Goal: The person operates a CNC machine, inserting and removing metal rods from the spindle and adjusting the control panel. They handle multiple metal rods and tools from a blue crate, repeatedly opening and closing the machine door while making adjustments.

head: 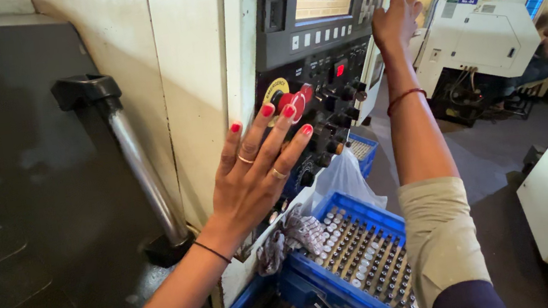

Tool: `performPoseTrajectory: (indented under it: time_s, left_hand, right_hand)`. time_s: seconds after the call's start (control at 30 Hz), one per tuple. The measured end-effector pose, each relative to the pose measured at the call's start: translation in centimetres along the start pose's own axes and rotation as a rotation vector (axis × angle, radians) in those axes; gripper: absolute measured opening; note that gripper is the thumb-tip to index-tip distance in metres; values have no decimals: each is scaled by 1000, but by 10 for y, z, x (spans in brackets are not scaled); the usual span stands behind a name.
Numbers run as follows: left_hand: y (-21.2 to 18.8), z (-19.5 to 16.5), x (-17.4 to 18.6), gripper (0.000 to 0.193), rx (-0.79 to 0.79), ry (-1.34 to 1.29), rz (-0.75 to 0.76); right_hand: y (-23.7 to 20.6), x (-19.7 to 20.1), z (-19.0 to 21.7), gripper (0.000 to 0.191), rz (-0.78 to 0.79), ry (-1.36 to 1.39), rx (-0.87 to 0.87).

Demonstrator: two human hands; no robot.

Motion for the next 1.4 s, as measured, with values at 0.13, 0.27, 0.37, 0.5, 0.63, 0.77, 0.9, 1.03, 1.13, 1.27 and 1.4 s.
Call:
performPoseTrajectory:
  time_s: [0.13, 0.27, 0.37, 0.5, 0.63, 0.77, 0.9, 1.03, 1.13, 1.27, 1.4]
  left_hand:
    - [2, 0, 2, 55, 1, 21, 10]
    - [3, -1, 4, 56, -10, 32, 10]
    - [3, 0, 3, 57, 6, -4, 14]
    - [1, 0, -1, 59, 5, 40, 29]
    - [0, 0, -2, 60, 10, 35, 36]
    - [1, 0, 0, 60, 6, 26, 23]
    - [1, 1, 1, 60, 16, 15, 20]
    - [-1, 1, -1, 58, 23, -12, 13]
    - [-2, 1, -2, 57, 21, -26, 19]
    - [-1, 1, -2, 59, 12, 40, 33]
    - [0, 2, -2, 60, 23, -1, 41]
  right_hand:
    - [-1, 6, -2, 80, 35, -70, 73]
    - [-30, 11, 9, 67, 6, 47, 288]
    - [-73, 8, 20, 58, 49, 231, 271]
    - [-118, 24, 50, 73, 88, 307, 393]
    - [-131, 32, 64, 75, 61, 266, 391]
    - [-131, 27, 61, 74, 32, 354, 376]
    - [-136, 13, 56, 76, -17, 390, 379]
    - [-141, 4, 47, 81, -33, 405, 375]
    - [-137, 1, 31, 79, 34, 426, 303]
    - [-132, 4, 24, 82, 3, 373, 283]
    - [-128, 1, 26, 80, -7, 321, 282]
Point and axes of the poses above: each hand's wrist, its own y-axis towards the middle knuckle, its own x-axis out of the back of the hand, z = x × y, the point moved 9 cm from there along y, towards the middle knuckle, and after that the axes turned 2 degrees about y, right-handed, at the moved point
